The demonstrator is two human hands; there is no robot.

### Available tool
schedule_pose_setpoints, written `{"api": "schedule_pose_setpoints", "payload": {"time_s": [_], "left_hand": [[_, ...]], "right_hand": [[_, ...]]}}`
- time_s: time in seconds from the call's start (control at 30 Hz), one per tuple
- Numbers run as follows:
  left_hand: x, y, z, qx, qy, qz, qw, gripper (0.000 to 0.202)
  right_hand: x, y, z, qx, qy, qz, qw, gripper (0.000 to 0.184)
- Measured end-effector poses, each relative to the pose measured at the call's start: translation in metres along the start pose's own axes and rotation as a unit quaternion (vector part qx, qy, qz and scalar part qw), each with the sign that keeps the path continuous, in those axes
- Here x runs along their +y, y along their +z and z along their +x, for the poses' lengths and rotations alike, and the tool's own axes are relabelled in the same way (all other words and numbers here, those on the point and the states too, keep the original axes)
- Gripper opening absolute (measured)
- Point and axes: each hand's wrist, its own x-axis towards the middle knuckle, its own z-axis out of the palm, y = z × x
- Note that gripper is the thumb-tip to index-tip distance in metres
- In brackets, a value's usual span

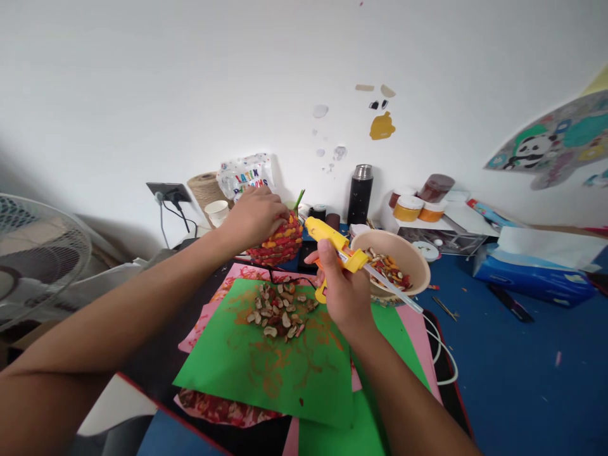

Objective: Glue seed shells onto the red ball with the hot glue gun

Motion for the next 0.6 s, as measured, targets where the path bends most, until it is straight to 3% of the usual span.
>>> {"api": "schedule_pose_setpoints", "payload": {"time_s": [0.6], "left_hand": [[0.0048,0.0008,0.0008,-0.002,0.01,0.025,1.0,0.025]], "right_hand": [[0.002,0.0017,-0.0019,-0.012,-0.001,0.006,1.0,0.059]]}}
